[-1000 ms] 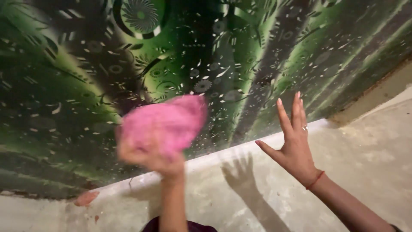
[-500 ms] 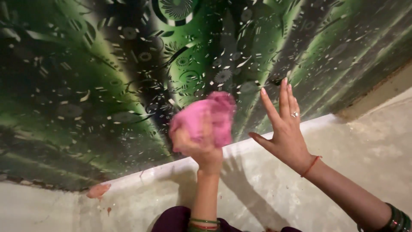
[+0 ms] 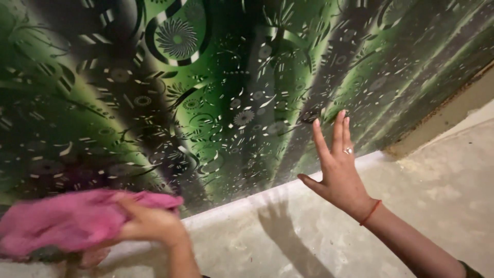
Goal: The person wipes a green patterned wall and the adjacent white wall base with a pink cloth. They use their left hand to support themselves on the wall while scrubbing with their right hand, moving along the wall's length.
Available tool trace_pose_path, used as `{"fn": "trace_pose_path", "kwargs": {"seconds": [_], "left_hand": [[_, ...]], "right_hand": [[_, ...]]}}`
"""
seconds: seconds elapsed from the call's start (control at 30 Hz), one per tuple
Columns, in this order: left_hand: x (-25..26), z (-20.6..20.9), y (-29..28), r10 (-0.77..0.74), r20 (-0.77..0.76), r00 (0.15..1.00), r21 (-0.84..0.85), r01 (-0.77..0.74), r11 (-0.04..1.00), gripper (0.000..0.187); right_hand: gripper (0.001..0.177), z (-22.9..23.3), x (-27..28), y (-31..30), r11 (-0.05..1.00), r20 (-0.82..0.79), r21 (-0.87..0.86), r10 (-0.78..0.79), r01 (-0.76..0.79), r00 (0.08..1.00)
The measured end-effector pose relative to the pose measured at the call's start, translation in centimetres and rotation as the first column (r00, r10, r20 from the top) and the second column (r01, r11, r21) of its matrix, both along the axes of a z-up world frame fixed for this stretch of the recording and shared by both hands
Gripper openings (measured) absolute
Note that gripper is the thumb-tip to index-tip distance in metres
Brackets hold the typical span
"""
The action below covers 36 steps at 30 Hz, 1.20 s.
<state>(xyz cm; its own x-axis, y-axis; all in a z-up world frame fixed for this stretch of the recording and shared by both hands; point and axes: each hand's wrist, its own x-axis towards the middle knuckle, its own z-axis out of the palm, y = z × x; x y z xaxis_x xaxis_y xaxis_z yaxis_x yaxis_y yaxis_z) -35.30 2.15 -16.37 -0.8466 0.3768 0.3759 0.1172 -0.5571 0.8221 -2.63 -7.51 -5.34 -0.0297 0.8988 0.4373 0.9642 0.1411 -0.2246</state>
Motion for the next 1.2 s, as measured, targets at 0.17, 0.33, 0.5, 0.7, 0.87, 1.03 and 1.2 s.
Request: {"fn": "trace_pose_path", "kwargs": {"seconds": [0.17, 0.33, 0.5, 0.7, 0.87, 1.03, 1.2], "left_hand": [[13.5, 7.5, -4.2, -0.386, -0.218, 0.897, -0.038, 0.387, 0.921, 0.02], [14.6, 6.9, -5.1, -0.241, -0.774, 0.586, -0.286, 0.016, 0.958, 0.021], [5.4, 3.3, -1.6, -0.17, -0.369, 0.914, 0.04, 0.198, 0.979, 0.038], [-0.2, 3.3, -1.7, 0.148, -0.333, 0.931, -0.075, -0.183, 0.98, 0.078], [11.4, 7.4, -3.9, 0.114, -0.773, 0.624, 0.028, -0.146, 0.989, 0.075], [13.1, 10.0, -6.1, -0.15, -0.881, 0.449, -0.133, 0.068, 0.989, 0.046], [5.4, 7.0, -2.0, -0.599, -0.033, 0.8, 0.55, 0.515, 0.657, 0.069]], "right_hand": [[0.119, 0.2, 0.0, -0.5, 1.0, -0.026, -0.02, -0.019, 0.019, 0.999], [0.115, 0.8, 0.0, -1.2, 1.0, -0.086, 0.006, -0.017, 0.018, 0.996], [0.118, 1.3, 1.5, -1.1, 0.996, -0.043, -0.009, -0.085, 0.084, 0.995], [0.121, 1.0, 0.9, -0.5, 0.999, -0.129, -0.039, -0.037, 0.033, 0.991], [0.123, 1.1, -0.3, -0.7, 0.999, -0.157, -0.028, -0.031, 0.026, 0.987], [0.125, 1.4, -0.4, -1.1, 0.999, -0.184, -0.039, -0.011, 0.003, 0.983], [0.122, 1.3, 0.4, -1.3, 0.994, -0.124, -0.108, -0.031, 0.018, 0.992]]}}
